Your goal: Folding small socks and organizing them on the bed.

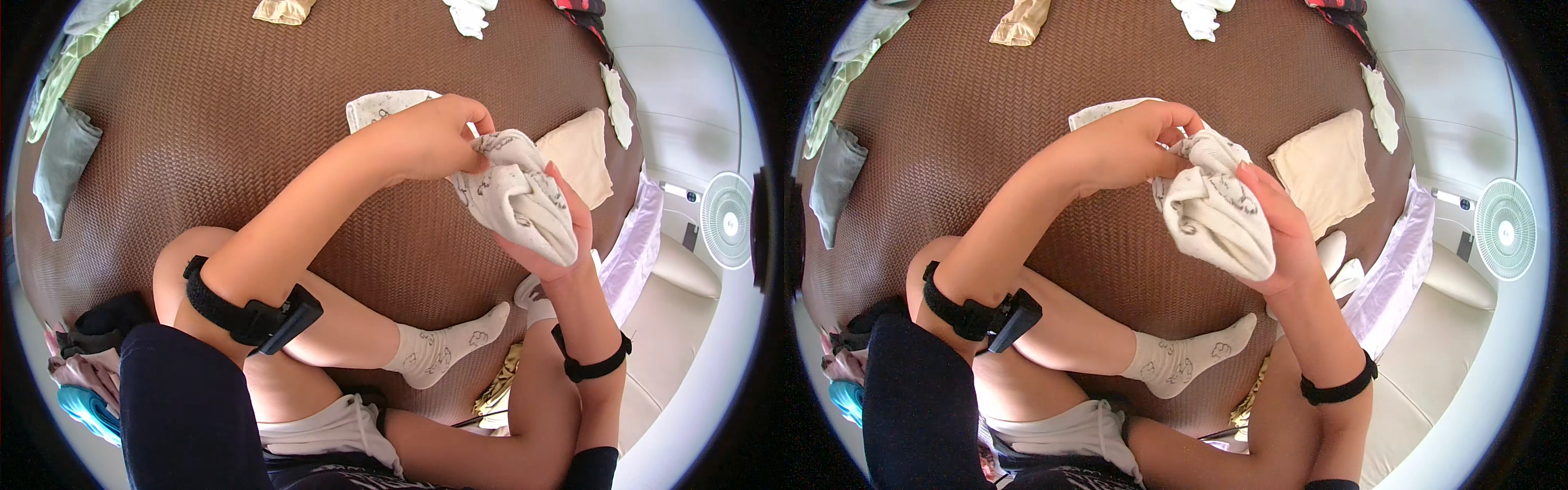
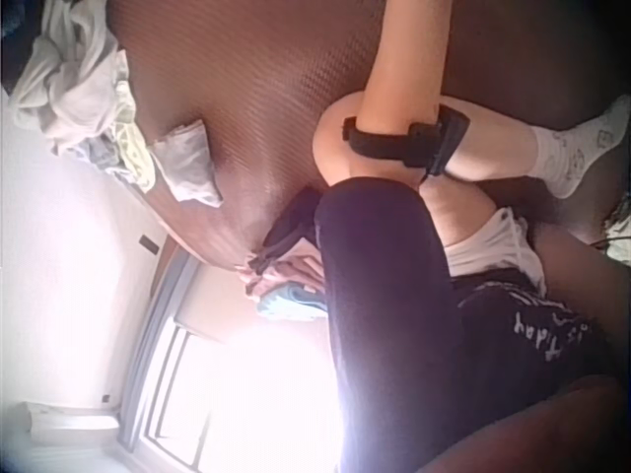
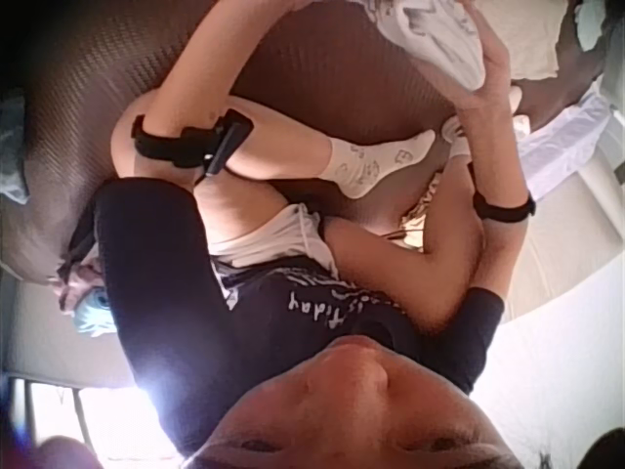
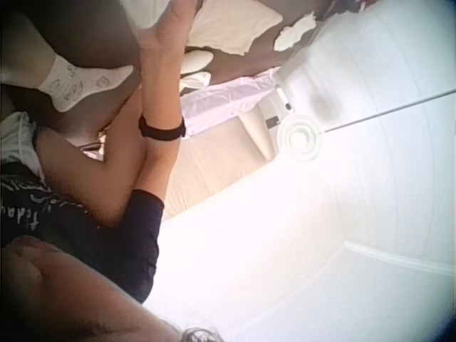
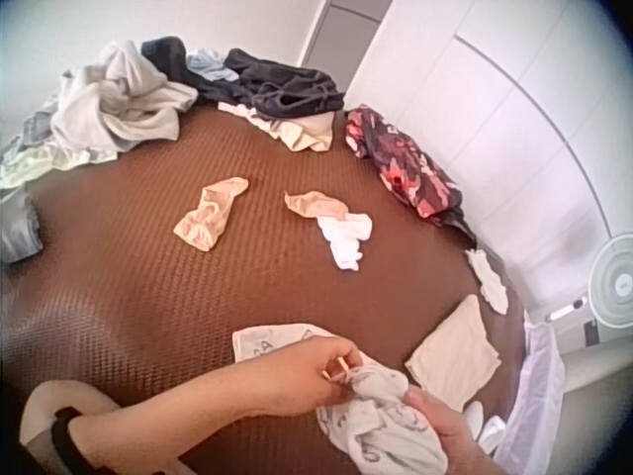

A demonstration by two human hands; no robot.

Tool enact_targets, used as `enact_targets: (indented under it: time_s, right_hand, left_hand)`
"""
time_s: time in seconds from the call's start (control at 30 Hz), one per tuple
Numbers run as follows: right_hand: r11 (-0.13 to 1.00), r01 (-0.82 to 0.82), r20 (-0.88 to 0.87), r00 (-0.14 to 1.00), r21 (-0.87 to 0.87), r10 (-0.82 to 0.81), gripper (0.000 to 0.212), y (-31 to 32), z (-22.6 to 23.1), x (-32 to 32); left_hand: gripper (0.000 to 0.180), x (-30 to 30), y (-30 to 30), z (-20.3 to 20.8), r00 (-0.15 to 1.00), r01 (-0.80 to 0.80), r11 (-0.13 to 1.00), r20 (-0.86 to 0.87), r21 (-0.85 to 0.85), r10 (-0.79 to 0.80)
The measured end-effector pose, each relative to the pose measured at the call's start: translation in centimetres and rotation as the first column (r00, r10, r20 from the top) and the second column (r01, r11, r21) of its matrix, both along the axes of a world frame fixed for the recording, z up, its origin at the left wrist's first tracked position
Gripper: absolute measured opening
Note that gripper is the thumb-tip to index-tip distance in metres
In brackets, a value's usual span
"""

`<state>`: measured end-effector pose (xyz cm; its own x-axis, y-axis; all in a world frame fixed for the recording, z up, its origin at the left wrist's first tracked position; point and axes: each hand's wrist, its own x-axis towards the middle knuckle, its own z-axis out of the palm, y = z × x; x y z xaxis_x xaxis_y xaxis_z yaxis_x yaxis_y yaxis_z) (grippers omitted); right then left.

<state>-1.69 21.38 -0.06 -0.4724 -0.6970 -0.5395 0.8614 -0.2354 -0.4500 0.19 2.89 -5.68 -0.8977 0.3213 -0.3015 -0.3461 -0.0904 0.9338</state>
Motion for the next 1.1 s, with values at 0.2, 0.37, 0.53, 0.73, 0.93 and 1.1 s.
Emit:
enact_targets:
  time_s: [0.2,0.37,0.53,0.73,0.93,1.1]
  right_hand:
    - [0.997,-0.077,-0.109,0.991,-0.007,0.076,0.047,-0.6,-0.1,0.1]
    - [0.989,-0.121,-0.158,0.978,0.085,0.133,0.05,0.4,0.4,0.0]
    - [0.994,-0.104,-0.095,0.99,0.031,0.106,0.046,-0.1,0.5,0.0]
    - [0.994,-0.077,-0.068,0.995,-0.074,0.072,0.049,-0.4,0.2,0.0]
    - [0.982,-0.183,-0.124,0.977,-0.056,0.175,0.059,-0.8,0.4,0.0]
    - [0.966,-0.24,-0.239,0.937,0.095,0.256,0.073,-0.5,1.1,-0.1]
  left_hand:
    - [0.025,0.2,0.0,0.4,1.0,-0.01,1.0,0.021,-0.006,0.01]
    - [0.025,-0.1,0.1,0.2,0.999,0.028,1.0,-0.025,-0.002,-0.029]
    - [0.022,-0.1,-0.3,0.1,0.999,0.038,0.999,0.016,-0.006,-0.038]
    - [0.022,0.0,-0.2,0.3,1.0,0.016,1.0,0.015,0.005,-0.016]
    - [0.027,0.0,-0.2,0.2,0.998,0.048,0.998,0.04,0.044,-0.05]
    - [0.024,0.0,-0.3,0.4,0.998,0.056,0.996,0.026,0.07,-0.058]
